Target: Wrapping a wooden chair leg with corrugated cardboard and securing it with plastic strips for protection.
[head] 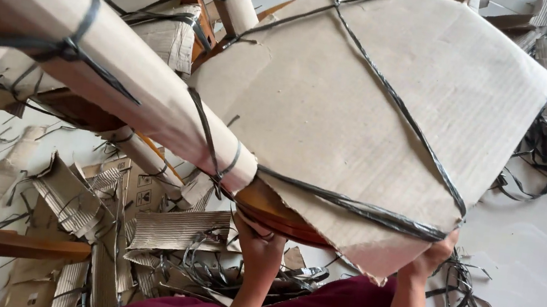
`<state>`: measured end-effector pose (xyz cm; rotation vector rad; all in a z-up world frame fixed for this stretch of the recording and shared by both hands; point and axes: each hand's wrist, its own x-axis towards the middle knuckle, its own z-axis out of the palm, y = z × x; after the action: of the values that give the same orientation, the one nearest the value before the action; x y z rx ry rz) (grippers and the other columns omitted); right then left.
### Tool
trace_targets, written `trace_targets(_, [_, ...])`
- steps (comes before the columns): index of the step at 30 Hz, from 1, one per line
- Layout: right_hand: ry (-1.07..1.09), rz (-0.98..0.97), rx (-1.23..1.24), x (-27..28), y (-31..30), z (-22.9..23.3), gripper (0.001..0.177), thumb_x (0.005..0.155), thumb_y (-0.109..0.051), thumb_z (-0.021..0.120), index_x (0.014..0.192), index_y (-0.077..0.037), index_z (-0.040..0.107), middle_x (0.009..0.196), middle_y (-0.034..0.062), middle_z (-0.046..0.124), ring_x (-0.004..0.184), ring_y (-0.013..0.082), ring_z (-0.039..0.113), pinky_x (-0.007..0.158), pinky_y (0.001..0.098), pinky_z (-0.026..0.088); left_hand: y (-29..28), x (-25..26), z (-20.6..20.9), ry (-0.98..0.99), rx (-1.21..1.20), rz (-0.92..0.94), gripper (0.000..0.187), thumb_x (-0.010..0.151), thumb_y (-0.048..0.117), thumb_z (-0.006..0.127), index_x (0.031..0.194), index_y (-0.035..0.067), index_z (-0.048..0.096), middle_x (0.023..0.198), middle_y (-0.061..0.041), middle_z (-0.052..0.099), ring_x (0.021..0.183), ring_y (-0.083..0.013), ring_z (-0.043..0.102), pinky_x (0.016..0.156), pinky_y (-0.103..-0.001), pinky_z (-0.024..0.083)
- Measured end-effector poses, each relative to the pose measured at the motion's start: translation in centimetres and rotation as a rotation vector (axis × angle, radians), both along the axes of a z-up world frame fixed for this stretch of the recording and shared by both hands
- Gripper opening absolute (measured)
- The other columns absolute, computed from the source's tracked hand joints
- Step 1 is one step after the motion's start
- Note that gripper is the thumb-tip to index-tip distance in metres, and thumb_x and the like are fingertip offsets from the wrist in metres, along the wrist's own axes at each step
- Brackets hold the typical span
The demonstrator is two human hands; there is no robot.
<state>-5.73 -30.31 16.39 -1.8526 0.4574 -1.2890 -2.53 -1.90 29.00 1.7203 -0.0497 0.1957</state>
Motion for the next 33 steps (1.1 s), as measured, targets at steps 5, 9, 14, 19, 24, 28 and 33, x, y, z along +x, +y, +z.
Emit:
trace_targets(5, [0.017, -0.061, 0.108, -0.8, 0.3, 1.1, 0.042, 0.089, -0.004, 0.081, 0.123, 0.012, 0.063, 0.113, 0.0263, 0.060, 0.101, 0.0354, 0.063, 0.087, 0.0423, 0.054, -0.5, -1.5, -1.4, -0.081, -0.038, -0.017, 0.067, 0.082, 0.002, 0.072, 0.139, 0.004, 0.035, 0.115, -0.014, 0.061, 0.095, -0.0215, 0.069, 0.081, -0.031, 0.058])
trace_targets(9, [0.074, -0.157, 0.266, -2.8, 0.7, 1.0, 0.039, 0.095, -0.009, 0.079, 0.123, 0.008, 0.060, 0.113, 0.0279, 0.062, 0.106, 0.0371, 0.064, 0.095, 0.0427, 0.051, -1.4, -2.1, -1.5, -0.090, -0.018, -0.051, 0.067, 0.082, 0.002, 0.072, 0.138, 0.004, 0.036, 0.114, -0.014, 0.062, 0.095, -0.0215, 0.068, 0.080, -0.031, 0.057])
trace_targets(14, [0.106, -0.230, 0.457, -3.7, 0.4, 2.0, 0.036, 0.102, -0.014, 0.075, 0.126, 0.005, 0.056, 0.113, 0.0304, 0.065, 0.109, 0.0363, 0.065, 0.100, 0.0425, 0.048, -1.6, -1.7, -1.2, -0.104, -0.005, -0.101, 0.067, 0.082, 0.002, 0.072, 0.138, 0.004, 0.036, 0.114, -0.014, 0.062, 0.094, -0.0215, 0.068, 0.080, -0.031, 0.057])
trace_targets(19, [0.117, -0.310, 0.322, -4.7, 1.1, 1.6, 0.023, 0.098, -0.018, 0.081, 0.109, -0.009, 0.063, 0.095, 0.0123, 0.060, 0.092, 0.0236, 0.062, 0.092, 0.0313, 0.049, -1.4, -1.7, -1.3, -0.098, -0.002, -0.168, 0.066, 0.082, 0.001, 0.072, 0.138, 0.005, 0.037, 0.113, -0.014, 0.062, 0.093, -0.0214, 0.067, 0.079, -0.031, 0.057])
trace_targets(24, [-0.016, -0.310, 0.744, -5.3, 2.1, 6.7, 0.025, 0.110, -0.034, 0.052, 0.108, -0.010, 0.062, 0.104, 0.0115, 0.064, 0.091, 0.0154, 0.054, 0.099, 0.0329, 0.045, -1.7, -2.9, -2.5, -0.112, -0.009, -0.230, 0.066, 0.081, 0.000, 0.071, 0.137, 0.005, 0.037, 0.112, -0.014, 0.062, 0.092, -0.0214, 0.067, 0.078, -0.031, 0.057])
trace_targets(28, [-0.037, -0.341, 0.746, -6.7, 1.1, 4.7, 0.025, 0.110, -0.033, 0.052, 0.107, -0.010, 0.062, 0.103, 0.0104, 0.063, 0.091, 0.0156, 0.054, 0.099, 0.0317, 0.045, -2.7, -2.6, -2.7, -0.111, -0.015, -0.270, 0.065, 0.081, 0.000, 0.071, 0.137, 0.005, 0.038, 0.112, -0.013, 0.062, 0.091, -0.0214, 0.066, 0.078, -0.031, 0.056])
trace_targets(33, [0.091, -0.445, 0.370, -7.0, -0.5, -0.1, 0.008, 0.100, -0.004, 0.059, 0.106, -0.003, 0.055, 0.094, 0.0162, 0.049, 0.091, 0.0282, 0.053, 0.090, 0.0352, 0.044, -3.5, -0.7, -1.5, -0.139, -0.017, -0.310, 0.065, 0.081, 0.000, 0.071, 0.137, 0.005, 0.038, 0.111, -0.013, 0.062, 0.090, -0.0213, 0.066, 0.077, -0.031, 0.056])
